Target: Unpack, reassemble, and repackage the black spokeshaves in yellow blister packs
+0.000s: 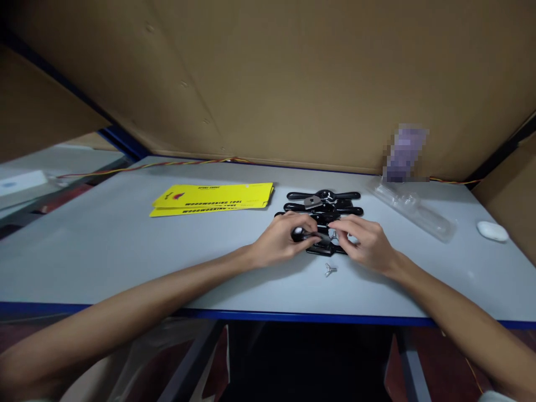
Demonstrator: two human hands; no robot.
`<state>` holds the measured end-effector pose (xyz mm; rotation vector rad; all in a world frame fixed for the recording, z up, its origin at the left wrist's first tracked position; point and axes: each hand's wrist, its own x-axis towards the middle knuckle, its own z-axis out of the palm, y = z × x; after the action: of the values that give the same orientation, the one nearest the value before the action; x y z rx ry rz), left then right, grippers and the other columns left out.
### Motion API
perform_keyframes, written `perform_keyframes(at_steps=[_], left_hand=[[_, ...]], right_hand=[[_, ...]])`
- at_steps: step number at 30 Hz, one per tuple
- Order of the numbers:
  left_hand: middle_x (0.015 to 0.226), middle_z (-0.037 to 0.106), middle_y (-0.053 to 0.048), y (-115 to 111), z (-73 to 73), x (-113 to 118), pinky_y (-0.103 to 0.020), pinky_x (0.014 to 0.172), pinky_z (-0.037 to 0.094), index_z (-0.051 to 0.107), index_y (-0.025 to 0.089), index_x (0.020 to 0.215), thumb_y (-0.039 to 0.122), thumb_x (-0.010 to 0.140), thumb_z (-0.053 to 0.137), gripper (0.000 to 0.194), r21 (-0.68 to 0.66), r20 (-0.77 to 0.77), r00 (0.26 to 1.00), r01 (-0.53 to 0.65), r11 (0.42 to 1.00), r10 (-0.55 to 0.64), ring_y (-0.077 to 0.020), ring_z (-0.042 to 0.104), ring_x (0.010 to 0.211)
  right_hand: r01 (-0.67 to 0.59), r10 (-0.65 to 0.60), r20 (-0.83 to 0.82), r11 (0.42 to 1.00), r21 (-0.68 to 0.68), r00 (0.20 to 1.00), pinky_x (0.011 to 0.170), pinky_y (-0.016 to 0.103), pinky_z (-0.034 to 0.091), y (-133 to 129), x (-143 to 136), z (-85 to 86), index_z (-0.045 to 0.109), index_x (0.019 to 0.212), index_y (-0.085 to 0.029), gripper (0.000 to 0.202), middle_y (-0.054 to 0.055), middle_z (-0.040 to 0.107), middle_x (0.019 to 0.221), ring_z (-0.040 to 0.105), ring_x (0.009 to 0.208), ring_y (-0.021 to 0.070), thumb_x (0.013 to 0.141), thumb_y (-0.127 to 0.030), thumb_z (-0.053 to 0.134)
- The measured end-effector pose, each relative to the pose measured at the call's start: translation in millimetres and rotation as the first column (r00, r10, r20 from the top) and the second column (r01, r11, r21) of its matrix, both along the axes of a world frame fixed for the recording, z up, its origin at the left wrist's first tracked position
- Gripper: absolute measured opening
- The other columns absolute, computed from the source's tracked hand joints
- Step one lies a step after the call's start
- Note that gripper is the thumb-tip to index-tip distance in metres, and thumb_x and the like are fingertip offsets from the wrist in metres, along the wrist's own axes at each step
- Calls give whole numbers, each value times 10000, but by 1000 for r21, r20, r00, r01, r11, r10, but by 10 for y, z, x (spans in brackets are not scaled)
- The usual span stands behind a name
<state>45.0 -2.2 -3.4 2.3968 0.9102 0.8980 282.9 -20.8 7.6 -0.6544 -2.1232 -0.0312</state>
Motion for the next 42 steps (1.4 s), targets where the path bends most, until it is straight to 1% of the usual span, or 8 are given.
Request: perform_keyframes(at_steps=[8, 12, 18, 25, 29, 32, 35, 42], left_hand=[[963, 766, -57, 56, -32, -37, -404, 865, 450, 704, 196, 1110, 354, 936, 713, 235, 218, -239, 967, -39, 975, 92, -270, 647, 1008], [1041, 745, -84, 58, -66, -83, -390, 847, 434, 725, 193, 1087, 470, 969, 652, 310, 273, -275, 960, 21, 962, 57, -268, 618, 993], [1145, 701, -116, 53, -104, -145, -401, 868, 442, 677, 190, 1279, 604, 961, 586, 530, 307, -302, 953, 114, 945, -17, -267, 595, 982], [1194, 663, -121, 35, -84, -131, -384, 855, 418, 704, 213, 1256, 423, 1032, 533, 351, 274, -323, 945, 155, 949, -62, -258, 570, 1022], [1077, 692, -102, 36, -74, -75, -381, 814, 391, 726, 206, 1193, 354, 1056, 492, 308, 221, -329, 943, 125, 967, -47, -261, 557, 1003], [973, 707, -91, 51, -66, -22, -389, 800, 378, 734, 201, 1160, 359, 1058, 485, 312, 206, -344, 939, 93, 974, -17, -267, 548, 975], [958, 715, -93, 83, -63, 17, -396, 803, 381, 738, 197, 1125, 348, 1054, 469, 316, 184, -341, 940, 62, 981, 5, -265, 550, 957], [939, 713, -93, 421, -83, 35, -399, 819, 416, 714, 185, 1022, 325, 1039, 440, 308, 169, -297, 955, 57, 984, -4, -243, 585, 898]], right_hand=[[63, -62, 13, 997, -36, 998, 668, 264, 596, 23, 3, -3, 700, 1237, -205, 322, 44, 803, 1003, 705, 679, 127, 954, -97, 590], [115, -113, 16, 987, -115, 993, 651, 286, 590, 53, 24, -6, 721, 1162, -202, 252, 28, 786, 895, 675, 637, 131, 950, -155, 595], [109, -113, -3, 967, -229, 994, 644, 287, 572, 83, 26, -24, 731, 1079, -192, 185, 12, 741, 799, 652, 627, 133, 943, -193, 606], [59, -42, 67, 960, -275, 997, 662, 294, 549, 96, 19, -40, 711, 1144, -199, 231, 33, 770, 955, 626, 647, 122, 959, -171, 575], [0, 25, 78, 951, -310, 997, 610, 279, 497, 89, 25, -9, 712, 1139, -191, 241, 36, 739, 922, 577, 621, 114, 973, -149, 541], [-44, 65, 34, 895, -444, 997, 520, 249, 433, 44, 11, 40, 723, 974, -176, 189, 25, 702, 855, 530, 562, 93, 946, -141, 540], [-69, 67, -27, 794, -604, 997, 465, 232, 378, 0, -18, 73, 710, 881, -168, 159, 11, 690, 807, 501, 513, 76, 904, -156, 552], [-100, -31, -152, 623, -775, 988, 430, 244, 365, 217, -67, -29, 687, 888, -174, 120, -71, 533, 490, 467, 393, 94, 863, -244, 592]])
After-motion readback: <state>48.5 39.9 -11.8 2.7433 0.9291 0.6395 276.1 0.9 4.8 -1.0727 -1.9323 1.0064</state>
